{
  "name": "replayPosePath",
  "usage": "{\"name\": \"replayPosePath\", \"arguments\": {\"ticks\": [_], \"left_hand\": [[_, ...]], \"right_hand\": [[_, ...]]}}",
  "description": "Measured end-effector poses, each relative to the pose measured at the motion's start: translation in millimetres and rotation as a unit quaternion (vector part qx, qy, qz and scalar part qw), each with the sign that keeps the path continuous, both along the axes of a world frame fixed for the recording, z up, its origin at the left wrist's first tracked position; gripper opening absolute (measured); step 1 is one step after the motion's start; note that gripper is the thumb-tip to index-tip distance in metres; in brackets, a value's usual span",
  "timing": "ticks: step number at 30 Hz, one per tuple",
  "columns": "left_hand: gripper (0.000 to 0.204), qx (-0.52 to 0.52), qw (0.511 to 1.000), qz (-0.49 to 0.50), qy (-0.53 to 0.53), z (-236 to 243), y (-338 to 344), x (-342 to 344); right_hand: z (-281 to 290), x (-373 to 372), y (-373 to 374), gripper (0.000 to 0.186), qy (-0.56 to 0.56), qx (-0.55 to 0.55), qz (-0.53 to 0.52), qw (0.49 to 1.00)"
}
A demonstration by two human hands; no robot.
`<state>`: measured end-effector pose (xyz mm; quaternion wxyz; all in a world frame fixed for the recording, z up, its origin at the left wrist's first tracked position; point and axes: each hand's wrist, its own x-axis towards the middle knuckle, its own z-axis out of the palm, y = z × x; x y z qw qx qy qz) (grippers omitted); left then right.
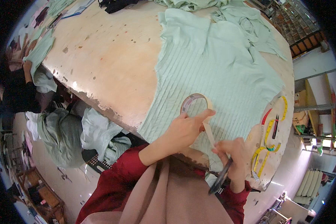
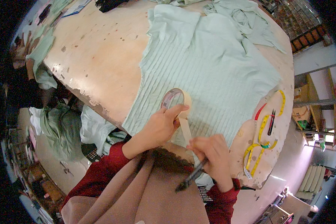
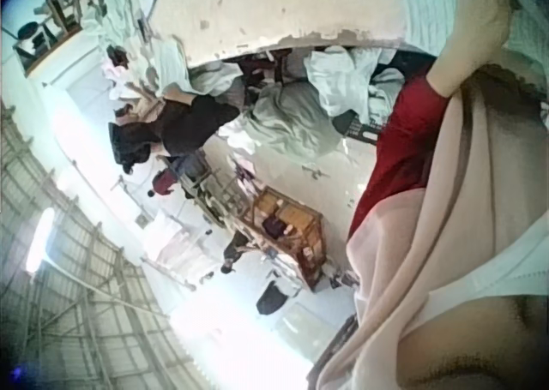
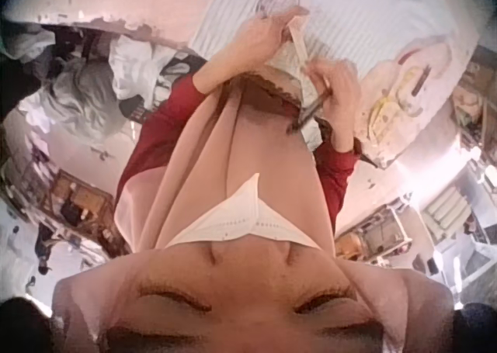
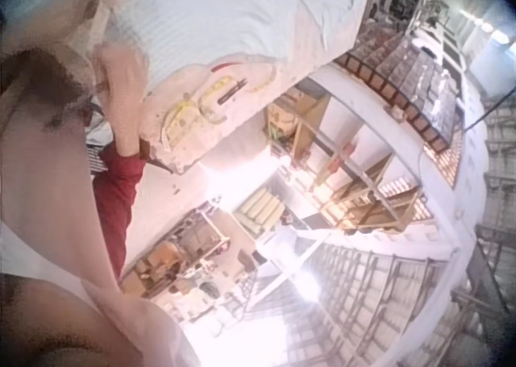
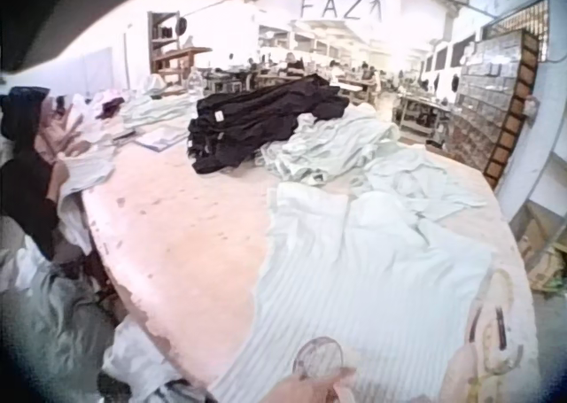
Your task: The person measures a light green ribbed top with a tape measure, then uses a marker to draw lines on the fabric. They apply tape to the garment and continue marking along the neckline and side seams.
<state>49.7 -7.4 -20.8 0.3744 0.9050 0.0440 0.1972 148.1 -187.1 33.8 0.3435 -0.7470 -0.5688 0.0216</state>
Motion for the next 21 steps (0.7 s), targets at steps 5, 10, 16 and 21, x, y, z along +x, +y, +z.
{"name": "replayPosePath", "arguments": {"ticks": [5,10,16,21], "left_hand": [[0.034,0.069,0.990,-0.013,-0.119,7,-10,-2],[0.026,0.039,0.995,-0.033,-0.086,14,-35,-8],[0.013,0.135,0.971,-0.080,-0.179,35,-64,-17],[0.011,0.090,0.945,-0.155,-0.275,40,-72,-47]], "right_hand": [[-4,-15,-24,0.029,0.088,0.191,-0.059,0.976],[-11,-28,-41,0.040,0.017,0.273,-0.141,0.952],[-18,1,-75,0.025,0.114,0.298,-0.332,0.888],[-14,66,-109,0.016,0.270,0.476,-0.432,0.717]]}}
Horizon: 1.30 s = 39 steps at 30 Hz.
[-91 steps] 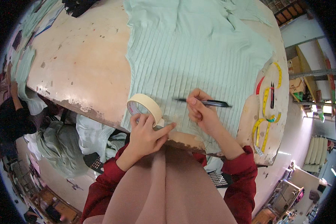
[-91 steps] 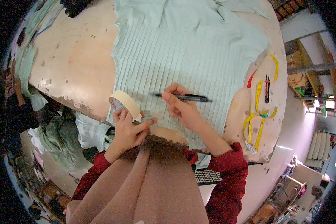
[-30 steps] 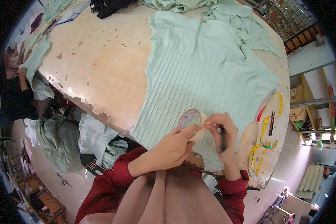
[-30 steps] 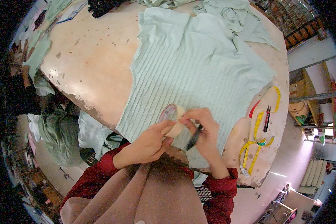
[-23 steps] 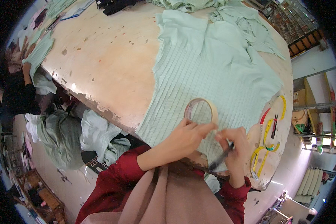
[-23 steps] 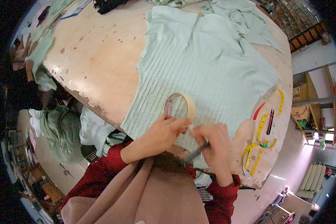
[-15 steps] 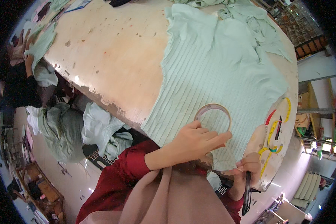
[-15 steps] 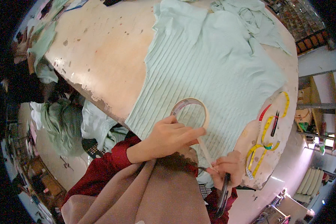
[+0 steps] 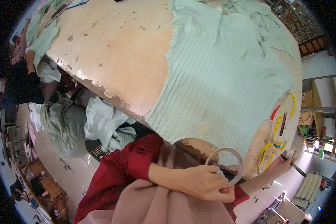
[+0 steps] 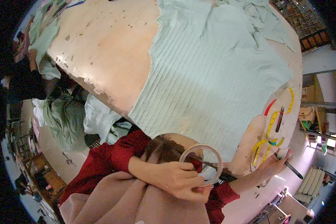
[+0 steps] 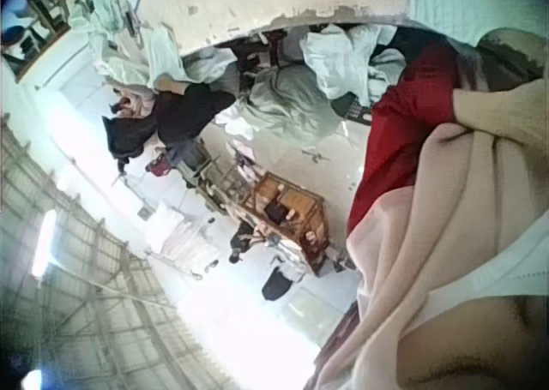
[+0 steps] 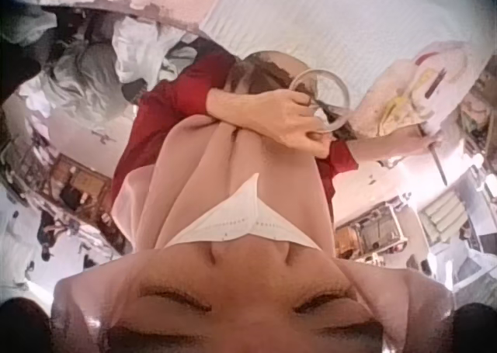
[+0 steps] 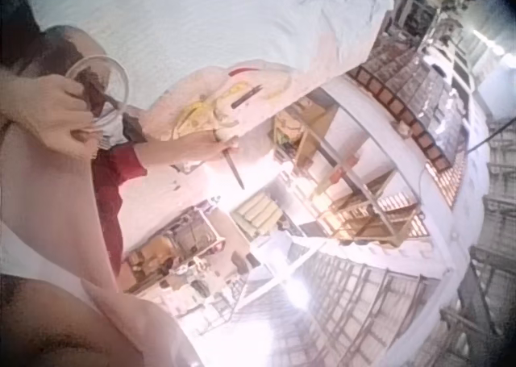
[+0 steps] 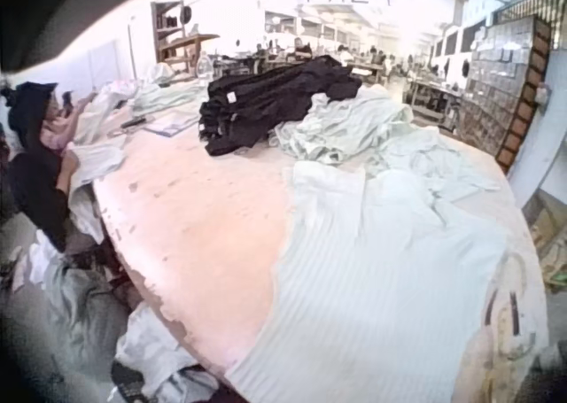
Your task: The person measures a light green ribbed top with a tape measure, then uses a marker to draw lines on the fabric. They apply tape to the garment and continue marking along the neckline and side seams.
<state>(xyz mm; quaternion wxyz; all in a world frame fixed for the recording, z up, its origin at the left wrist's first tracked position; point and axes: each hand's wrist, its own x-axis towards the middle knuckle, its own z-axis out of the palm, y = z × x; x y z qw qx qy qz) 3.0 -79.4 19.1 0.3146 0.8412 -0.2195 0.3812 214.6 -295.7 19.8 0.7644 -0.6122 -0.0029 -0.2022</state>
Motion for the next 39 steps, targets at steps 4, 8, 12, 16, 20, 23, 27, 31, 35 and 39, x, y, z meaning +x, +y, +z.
{"name": "replayPosePath", "arguments": {"ticks": [4,8,12,16,20,23,27,31,35,39], "left_hand": [[0.035,0.057,0.979,-0.075,0.178,-18,23,18],[0.068,0.112,0.950,-0.192,0.218,-5,37,26],[0.063,-0.191,0.814,-0.303,0.457,8,41,34],[0.074,0.047,0.935,-0.054,0.347,3,56,41],[0.054,0.048,0.896,0.008,0.442,-1,121,28],[0.040,0.005,0.896,0.114,0.428,-10,176,17],[0.032,-0.167,0.853,0.274,0.411,-26,238,23],[0.036,-0.211,0.857,0.326,0.337,-49,271,46],[0.037,-0.265,0.866,0.266,0.331,-63,279,76],[0.035,-0.221,0.870,0.249,0.364,-65,277,97]], "right_hand": [[-31,-14,-8,0.043,-0.005,-0.081,0.115,0.990],[-51,-71,11,0.070,-0.014,0.045,0.447,0.893],[-21,-105,8,0.071,-0.051,-0.237,0.450,0.859],[-9,-66,-36,0.084,0.004,-0.247,0.219,0.944],[-26,-8,-89,0.088,0.002,-0.530,-0.066,0.846],[-43,7,-96,0.086,0.065,-0.538,-0.114,0.833],[-38,13,-77,0.076,0.041,-0.541,-0.148,0.827],[-18,27,-39,0.071,0.056,-0.401,-0.056,0.913],[-13,54,18,0.077,0.047,-0.475,0.105,0.872],[-28,72,70,0.092,0.048,-0.640,0.070,0.763]]}}
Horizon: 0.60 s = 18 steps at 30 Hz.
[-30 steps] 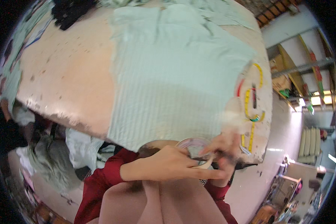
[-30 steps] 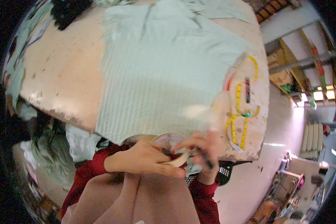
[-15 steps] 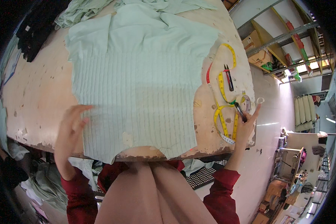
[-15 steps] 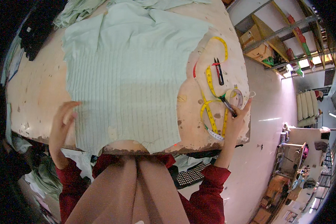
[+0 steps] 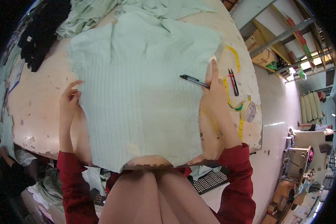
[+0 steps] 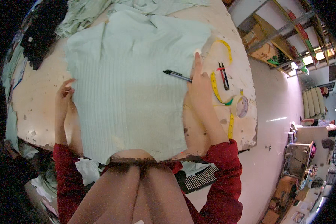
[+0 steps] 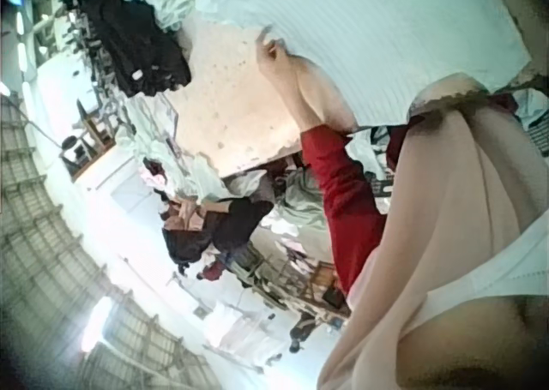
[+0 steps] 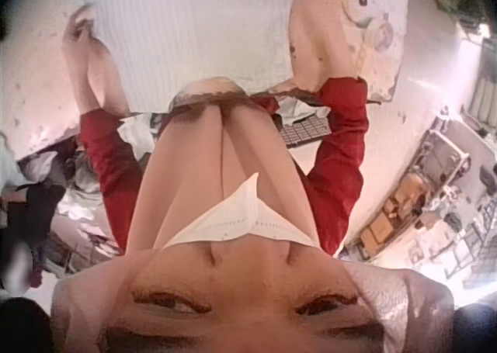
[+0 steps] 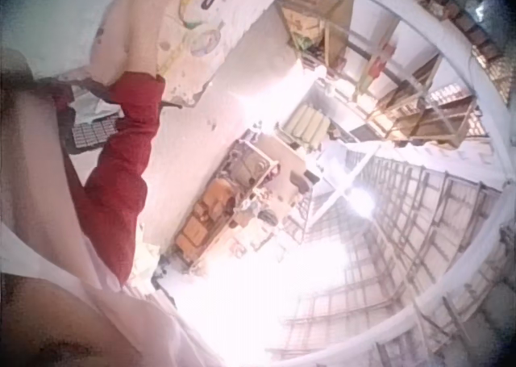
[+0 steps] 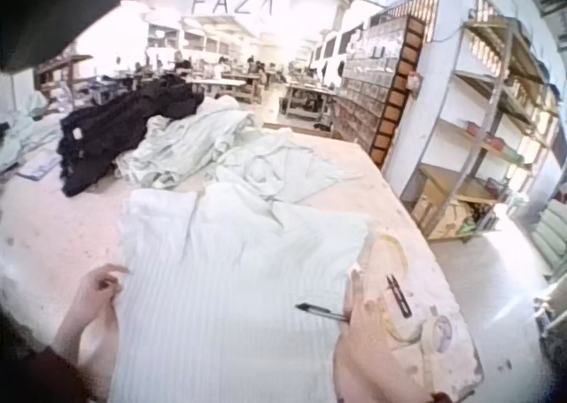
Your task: The person measures a light green ribbed top with a tape measure, then uses a marker to draw lines on the fabric. They apply tape to the garment and continue marking along the neckline and side seams.
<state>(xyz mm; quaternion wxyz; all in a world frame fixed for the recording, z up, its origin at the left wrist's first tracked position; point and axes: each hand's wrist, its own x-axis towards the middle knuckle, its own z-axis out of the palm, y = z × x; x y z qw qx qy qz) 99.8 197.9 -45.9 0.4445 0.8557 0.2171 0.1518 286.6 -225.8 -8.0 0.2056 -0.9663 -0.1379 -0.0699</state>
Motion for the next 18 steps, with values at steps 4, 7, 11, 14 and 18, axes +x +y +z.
{"name": "replayPosePath", "arguments": {"ticks": [4,7,11,14,18], "left_hand": [[0.034,0.044,0.998,0.041,0.012,12,-10,-38],[0.034,0.040,0.996,0.039,0.074,25,-30,-95],[0.034,0.098,0.977,-0.016,0.191,59,-53,-149],[0.031,0.214,0.965,-0.043,0.145,73,-65,-137],[0.033,0.183,0.977,-0.102,0.040,39,-61,-61]], "right_hand": [[7,-24,-12,0.099,-0.014,0.016,0.057,0.998],[16,-79,-31,0.101,0.082,0.018,0.037,0.996],[39,-128,-40,0.095,0.132,-0.022,0.031,0.991],[50,-114,-23,0.090,0.026,0.021,0.093,0.995],[14,-58,31,0.077,-0.125,-0.060,0.083,0.987]]}}
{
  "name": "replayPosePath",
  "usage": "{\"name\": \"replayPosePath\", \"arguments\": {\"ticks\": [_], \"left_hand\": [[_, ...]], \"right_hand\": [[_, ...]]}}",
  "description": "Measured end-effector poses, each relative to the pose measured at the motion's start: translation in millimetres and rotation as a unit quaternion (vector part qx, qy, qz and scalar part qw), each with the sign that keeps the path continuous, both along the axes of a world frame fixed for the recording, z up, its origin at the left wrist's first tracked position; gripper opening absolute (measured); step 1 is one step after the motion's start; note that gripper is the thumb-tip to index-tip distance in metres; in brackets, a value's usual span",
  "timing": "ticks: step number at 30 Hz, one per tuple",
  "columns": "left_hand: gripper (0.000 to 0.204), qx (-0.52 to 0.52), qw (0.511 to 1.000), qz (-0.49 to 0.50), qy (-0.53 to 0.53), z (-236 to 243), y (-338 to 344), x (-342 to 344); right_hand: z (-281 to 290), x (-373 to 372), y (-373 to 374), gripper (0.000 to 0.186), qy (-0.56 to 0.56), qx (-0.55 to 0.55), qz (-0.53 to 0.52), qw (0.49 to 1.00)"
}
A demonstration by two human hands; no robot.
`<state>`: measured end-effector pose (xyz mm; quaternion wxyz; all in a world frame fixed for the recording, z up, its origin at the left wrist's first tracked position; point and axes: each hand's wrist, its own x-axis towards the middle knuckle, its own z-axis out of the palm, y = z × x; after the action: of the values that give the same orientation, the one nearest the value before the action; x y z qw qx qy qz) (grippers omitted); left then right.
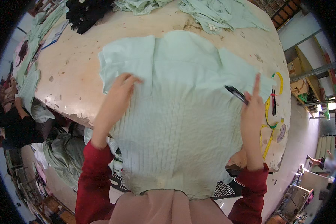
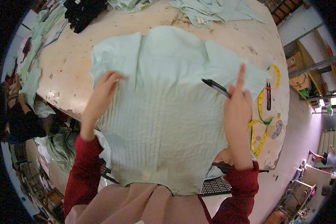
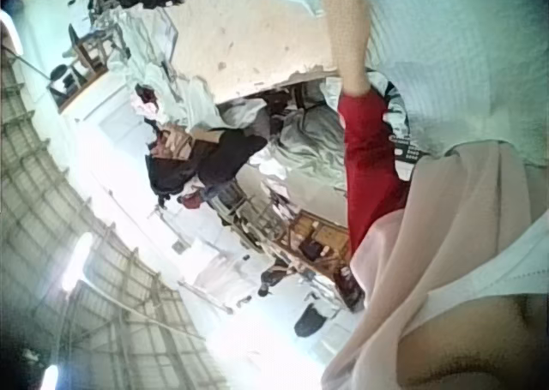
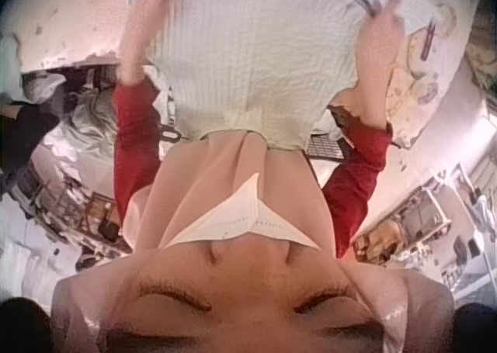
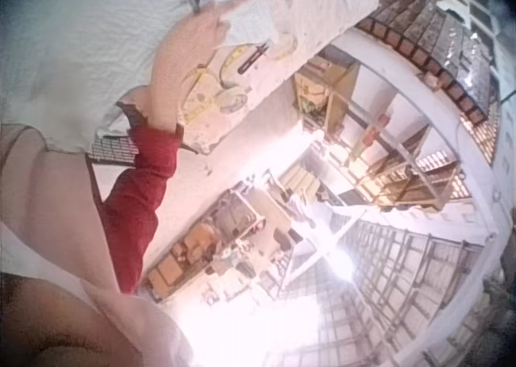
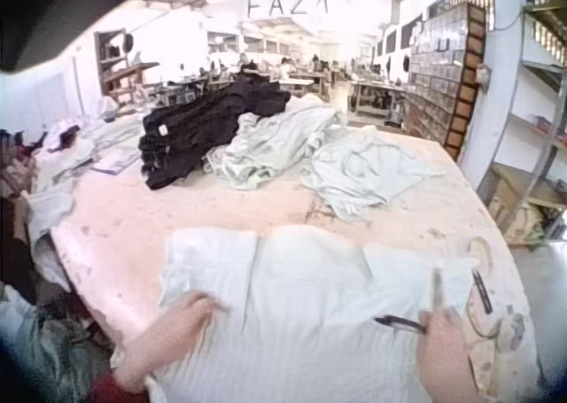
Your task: The person measures a light green ribbed top with a tape measure, then uses a marker to draw lines on the fabric. They apply tape to the garment and continue marking along the neckline and side seams.
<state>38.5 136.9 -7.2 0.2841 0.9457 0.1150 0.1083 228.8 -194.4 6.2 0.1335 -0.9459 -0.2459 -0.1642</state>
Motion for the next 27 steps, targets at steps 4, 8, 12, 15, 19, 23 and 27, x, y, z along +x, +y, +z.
{"name": "replayPosePath", "arguments": {"ticks": [4,8,12,15,19,23,27], "left_hand": [[0.044,0.163,0.984,0.063,-0.034,-54,19,24],[0.059,0.177,0.969,0.171,-0.017,-83,27,-5],[0.060,0.150,0.966,0.210,-0.021,-77,19,-9],[0.059,0.126,0.974,0.180,0.058,-45,23,-5],[0.051,0.154,0.979,0.062,0.119,13,30,-11],[0.045,0.204,0.970,-0.135,-0.014,17,-10,35],[0.049,0.075,0.957,-0.272,-0.071,-25,-73,104]], "right_hand": [[-48,26,16,0.070,-0.116,-0.043,-0.045,0.991],[-66,14,-7,0.071,-0.087,-0.062,-0.067,0.992],[-63,7,-11,0.074,-0.063,-0.063,-0.051,0.995],[-42,11,-9,0.068,-0.027,-0.063,-0.017,0.997],[19,33,-11,0.043,-0.002,0.048,0.123,0.991],[66,48,19,0.024,0.202,0.130,0.121,0.963],[41,63,76,0.033,0.353,0.200,0.207,0.890]]}}
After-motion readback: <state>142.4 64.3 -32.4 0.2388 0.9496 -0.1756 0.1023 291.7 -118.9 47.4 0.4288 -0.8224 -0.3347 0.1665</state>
